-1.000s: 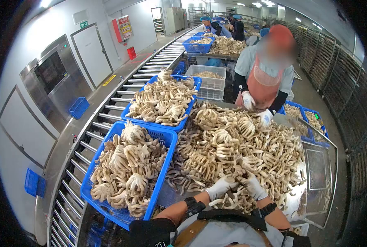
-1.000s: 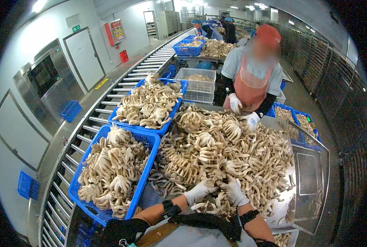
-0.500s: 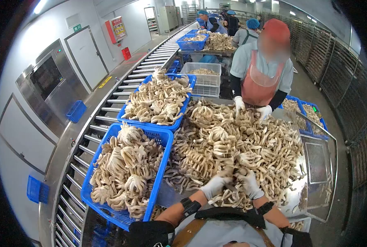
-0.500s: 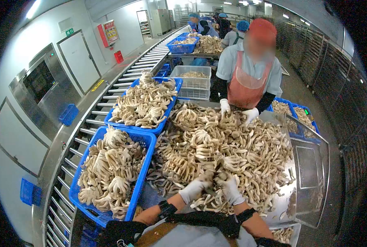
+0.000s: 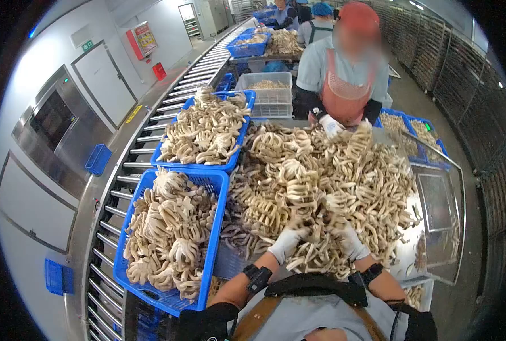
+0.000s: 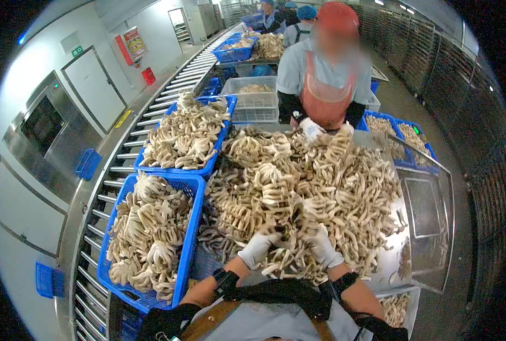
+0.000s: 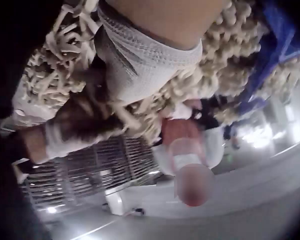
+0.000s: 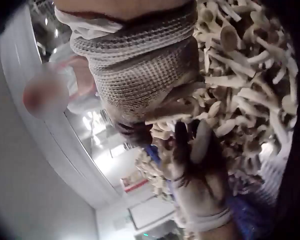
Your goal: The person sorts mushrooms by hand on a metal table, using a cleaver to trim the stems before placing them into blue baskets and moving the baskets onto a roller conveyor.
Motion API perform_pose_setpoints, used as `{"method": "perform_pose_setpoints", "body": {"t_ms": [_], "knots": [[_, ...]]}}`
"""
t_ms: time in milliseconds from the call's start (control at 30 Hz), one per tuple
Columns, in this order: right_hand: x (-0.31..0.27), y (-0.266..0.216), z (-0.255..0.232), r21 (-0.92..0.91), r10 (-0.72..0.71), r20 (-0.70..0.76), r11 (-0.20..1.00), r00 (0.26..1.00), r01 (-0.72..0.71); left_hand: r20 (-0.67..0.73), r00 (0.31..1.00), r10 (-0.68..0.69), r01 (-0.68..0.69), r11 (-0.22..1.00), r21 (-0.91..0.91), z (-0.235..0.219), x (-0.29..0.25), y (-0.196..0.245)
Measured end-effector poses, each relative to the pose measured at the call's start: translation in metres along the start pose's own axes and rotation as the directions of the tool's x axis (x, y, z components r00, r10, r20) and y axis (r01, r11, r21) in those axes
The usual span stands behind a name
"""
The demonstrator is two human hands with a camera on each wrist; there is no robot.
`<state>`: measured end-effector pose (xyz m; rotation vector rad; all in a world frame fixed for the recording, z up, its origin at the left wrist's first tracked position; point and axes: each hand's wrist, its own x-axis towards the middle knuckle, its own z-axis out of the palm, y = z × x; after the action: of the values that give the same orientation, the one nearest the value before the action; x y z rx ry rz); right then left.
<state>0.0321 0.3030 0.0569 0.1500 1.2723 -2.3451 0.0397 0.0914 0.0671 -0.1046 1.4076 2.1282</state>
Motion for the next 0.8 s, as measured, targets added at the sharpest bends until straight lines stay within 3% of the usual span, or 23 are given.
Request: {"method": "perform_pose_setpoints", "body": {"t_ms": [33, 67, 100, 133, 167, 200, 233, 300, 333, 367, 400, 433, 467, 500, 533, 567, 600, 633, 667, 733, 800], "knots": [[0.001, 0.011, -0.011, -0.076, 0.097, 0.045, 0.993, 0.994, -0.093, 0.022, 0.995, 0.095, -0.096, 0.915, 0.393, 0.014, -0.012, 0.006], [-0.009, 0.004, 0.017, -0.436, 0.054, 0.164, 0.9, 0.985, 0.023, 0.481, 0.843, 0.243, -0.523, 0.583, 0.622, 0.001, 0.009, -0.016], [0.004, 0.02, -0.01, -0.306, 0.104, 0.197, 0.951, 0.975, -0.04, 0.309, 0.946, 0.097, -0.291, 0.67, 0.683, -0.01, 0.019, -0.044], [-0.006, 0.012, -0.001, -0.209, 0.004, 0.062, 0.978, 0.998, 0.01, 0.155, 0.982, 0.112, -0.17, 0.881, 0.441, 0.005, 0.007, -0.025], [-0.013, 0.002, 0.009, -0.118, -0.085, -0.084, 0.99, 0.993, 0.075, -0.001, 0.998, 0.068, -0.067, 0.989, 0.134, 0.02, -0.004, -0.004], [-0.008, 0.008, -0.001, 0.067, -0.028, -0.088, 0.997, 0.996, 0.034, -0.048, 0.999, -0.002, -0.003, 0.995, -0.095, 0.014, 0.005, -0.016], [-0.006, 0.014, -0.001, -0.105, -0.023, 0.016, 0.994, 1.0, 0.024, -0.028, 0.998, -0.047, 0.047, 0.999, -0.008, 0.004, 0.015, -0.031], [0.002, 0.02, -0.013, -0.191, -0.095, 0.13, 0.974, 0.987, 0.119, 0.033, 0.999, -0.043, 0.028, 0.927, 0.374, 0.012, 0.008, -0.032], [-0.01, -0.001, 0.003, -0.137, -0.069, 0.011, 0.988, 0.998, 0.07, 0.013, 0.994, 0.111, -0.104, 0.879, 0.465, 0.006, 0.01, -0.037], [-0.022, -0.023, 0.016, -0.082, -0.039, -0.101, 0.996, 0.994, 0.03, -0.079, 0.996, 0.047, -0.025, 0.965, 0.259, 0.012, 0.012, -0.034], [-0.012, -0.009, -0.02, -0.133, 0.001, 0.032, 0.991, 0.999, 0.003, -0.17, 0.985, -0.018, 0.023, 0.999, 0.03, 0.017, 0.014, -0.03], [0.001, 0.022, -0.04, -0.118, -0.022, 0.045, 0.993, 0.999, 0.027, -0.009, 1.0, 0.021, -0.019, 0.991, 0.129, 0.018, 0.015, -0.042], [0.001, 0.027, -0.044, -0.484, -0.075, -0.021, 0.873, 0.997, 0.056, 0.038, 0.999, -0.035, 0.022, 0.957, 0.288, 0.023, 0.015, -0.048], [0.002, 0.017, -0.06, -0.615, 0.037, -0.145, 0.779, 0.989, -0.12, 0.077, 0.993, -0.089, 0.046, 0.896, 0.441, 0.028, 0.016, -0.051], [-0.002, -0.005, -0.059, -0.703, 0.149, -0.266, 0.646, 0.952, -0.297, 0.077, 0.997, 0.009, -0.043, 0.892, 0.45, 0.016, 0.025, -0.073], [-0.01, -0.014, -0.081, -0.842, 0.062, -0.185, 0.504, 0.981, -0.19, 0.051, 0.997, -0.051, 0.032, 0.946, 0.323, 0.015, 0.022, -0.072], [-0.018, -0.022, -0.102, -0.94, -0.026, -0.101, 0.329, 0.995, -0.087, 0.035, 0.996, -0.082, 0.065, 0.934, 0.351, 0.014, 0.015, -0.072], [-0.016, -0.036, -0.107, -0.935, -0.032, -0.09, 0.347, 0.995, -0.073, 0.018, 0.993, -0.113, 0.098, 0.921, 0.378, 0.019, 0.007, -0.066], [-0.014, -0.05, -0.111, -0.93, -0.038, -0.078, 0.364, 0.996, -0.059, 0.062, 0.998, 0.021, -0.054, 0.793, 0.607, 0.014, 0.007, -0.072], [-0.004, -0.082, -0.068, -0.996, -0.264, 0.033, -0.093, 0.964, 0.008, 0.038, 0.998, -0.046, 0.002, 0.669, 0.743, 0.018, 0.012, -0.074], [0.055, -0.052, -0.063, -0.935, -0.315, 0.271, -0.312, 0.909, 0.171, 0.034, 0.995, -0.096, 0.043, 0.699, 0.714, 0.032, 0.019, -0.065]]}}
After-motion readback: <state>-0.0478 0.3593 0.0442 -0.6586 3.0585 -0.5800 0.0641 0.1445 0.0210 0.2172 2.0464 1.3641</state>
